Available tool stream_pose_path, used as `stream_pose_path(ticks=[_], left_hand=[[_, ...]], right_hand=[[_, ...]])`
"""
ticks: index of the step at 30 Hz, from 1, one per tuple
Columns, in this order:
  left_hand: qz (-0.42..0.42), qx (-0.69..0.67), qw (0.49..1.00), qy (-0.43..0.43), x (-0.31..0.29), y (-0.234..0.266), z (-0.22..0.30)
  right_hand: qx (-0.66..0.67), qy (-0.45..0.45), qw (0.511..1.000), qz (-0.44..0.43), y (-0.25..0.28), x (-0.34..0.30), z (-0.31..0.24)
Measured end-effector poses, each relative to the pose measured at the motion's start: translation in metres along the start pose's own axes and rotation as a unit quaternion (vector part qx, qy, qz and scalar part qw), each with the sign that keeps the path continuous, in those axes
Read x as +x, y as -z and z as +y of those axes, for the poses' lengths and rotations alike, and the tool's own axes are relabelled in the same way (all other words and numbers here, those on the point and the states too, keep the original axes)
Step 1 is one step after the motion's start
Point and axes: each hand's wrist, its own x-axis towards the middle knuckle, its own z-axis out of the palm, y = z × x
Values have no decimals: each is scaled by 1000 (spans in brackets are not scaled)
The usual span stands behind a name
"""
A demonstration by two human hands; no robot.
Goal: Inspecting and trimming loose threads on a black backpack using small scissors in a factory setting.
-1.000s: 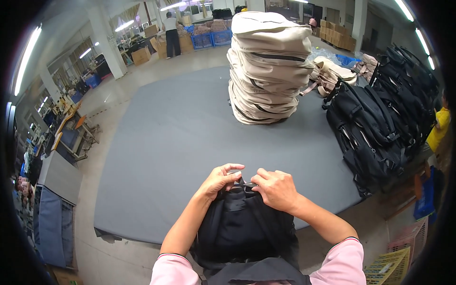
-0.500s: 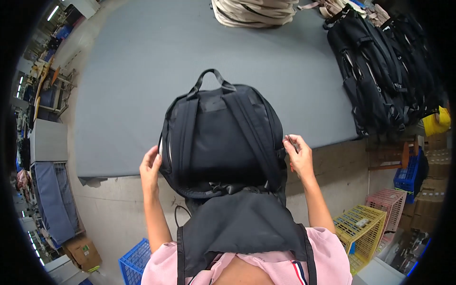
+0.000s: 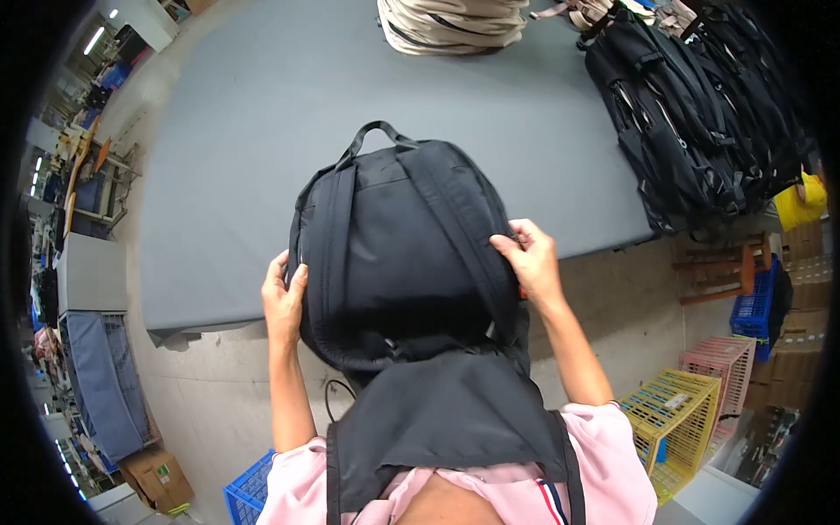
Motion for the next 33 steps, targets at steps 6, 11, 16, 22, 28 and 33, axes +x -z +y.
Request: stream_pose_path(ticks=[6, 11, 16, 22, 28, 33], left_hand=[[35, 194, 973, -124, 23, -6, 106], [-63, 477, 876, -22, 46, -30, -21], [70, 348, 886, -299, 83, -50, 38], [-52, 485, 803, -342, 131, -152, 20], [-86, 391, 823, -404, 144, -175, -2], [-114, 397, 829, -378, 155, -181, 0]], right_hand=[[-156, 181, 968, 82, 10, 21, -103], [-437, 160, 885, 6, 10, 60, 29], [-167, -17, 985, 23, 31, 46, 56], [-156, -7, 987, 27, 13, 66, 57], [-197, 19, 978, 71, 19, 64, 69], [-202, 18, 976, 79, 13, 59, 58]])
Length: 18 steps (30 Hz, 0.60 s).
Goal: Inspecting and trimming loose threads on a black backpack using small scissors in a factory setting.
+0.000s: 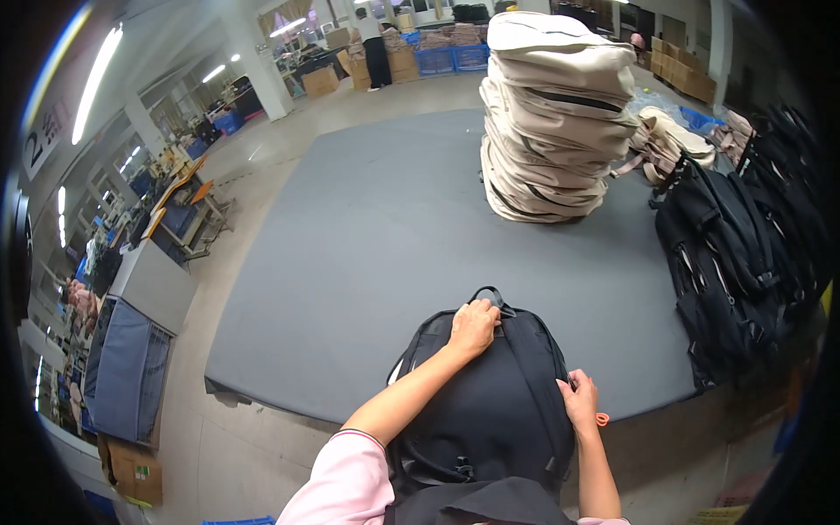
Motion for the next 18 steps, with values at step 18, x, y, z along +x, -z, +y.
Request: stream_pose_path(ticks=[18], left_hand=[[64, -195, 939, 275, -10, 82, -41]], right_hand=[[-55, -6, 998, 0, 1, 3, -12]])
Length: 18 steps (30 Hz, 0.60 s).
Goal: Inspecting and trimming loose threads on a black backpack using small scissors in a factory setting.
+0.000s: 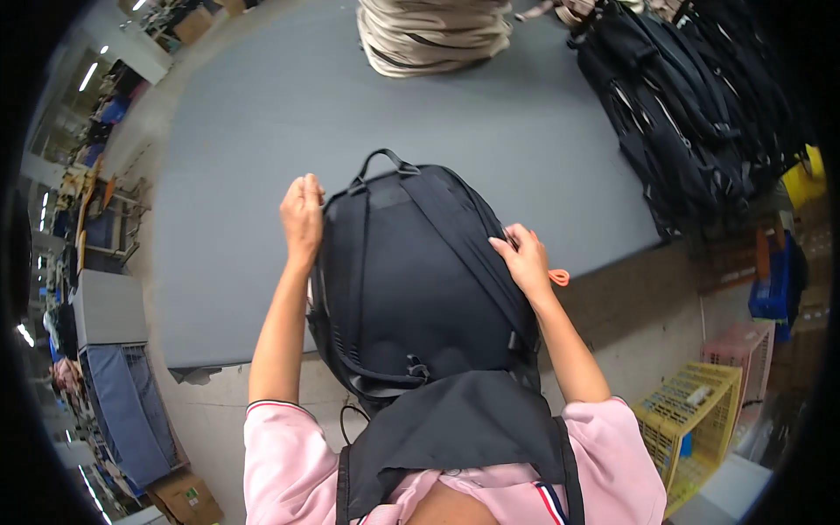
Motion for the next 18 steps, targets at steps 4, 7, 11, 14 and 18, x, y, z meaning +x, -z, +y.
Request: stream_pose_path(ticks=[4, 7, 11, 14, 18], left_hand=[[-87, 81, 990, -77, -4, -24, -1], [-47, 141, 948, -282, 4, -47, -5], [-128, 131, 968, -171, 14, -57, -11], [-60, -74, 995, -23, 17, -55, -17], [-99, 52, 994, 14, 6, -22, -24]], right_hand=[[14, 11, 1000, 1, 1, 2, -7], [3, 152, 984, 95, 5, 5, -37], [-18, 211, 977, -7, -13, 8, -92], [-97, 206, 973, -45, -29, 24, -93], [-73, 199, 977, -27, -29, 38, -83]])
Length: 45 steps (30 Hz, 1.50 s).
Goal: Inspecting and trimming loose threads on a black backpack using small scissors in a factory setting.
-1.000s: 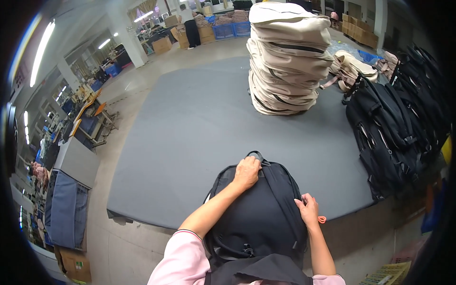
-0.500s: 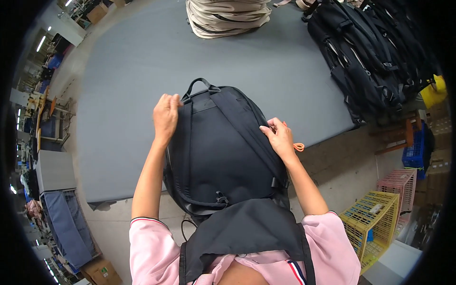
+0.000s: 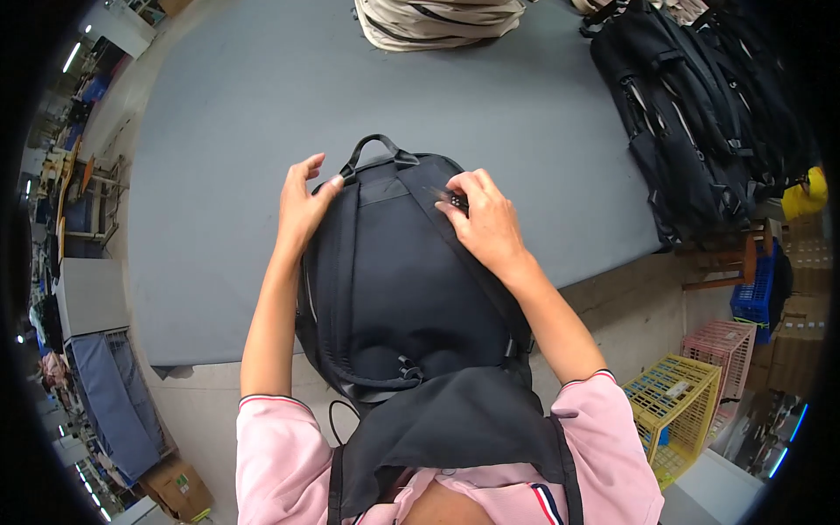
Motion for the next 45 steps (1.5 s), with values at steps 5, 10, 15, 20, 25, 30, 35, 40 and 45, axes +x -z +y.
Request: stream_pose_path(ticks=[5, 10, 15, 20, 25, 30, 35, 40, 45], left_hand=[[-56, 202, 975, -68, -49, 4, 7], [-49, 145, 985, -72, -30, 9, 10], [-77, 167, 976, -113, 11, 12, 22], [-155, 171, 944, -237, 49, -8, 26], [-249, 118, 945, -176, 69, -29, 42], [-286, 182, 939, -53, 79, -65, 55], [-353, -31, 934, 39, 88, -54, 41], [-394, -281, 867, 122, 74, -37, 69], [-380, -187, 893, 151, 69, -31, 65]], right_hand=[[17, -115, 989, -88, -4, 20, 1], [400, -200, 885, -129, 4, 39, 9], [452, -232, 857, -88, -1, 71, 4], [414, -233, 879, -41, -27, 99, 25], [379, -230, 896, -35, -50, 114, 47], [320, -206, 925, -17, -62, 119, 62], [69, 37, 985, 157, -23, 96, 12], [150, 119, 981, 30, -6, 55, -15], [98, 101, 989, -49, 9, 53, -26]])
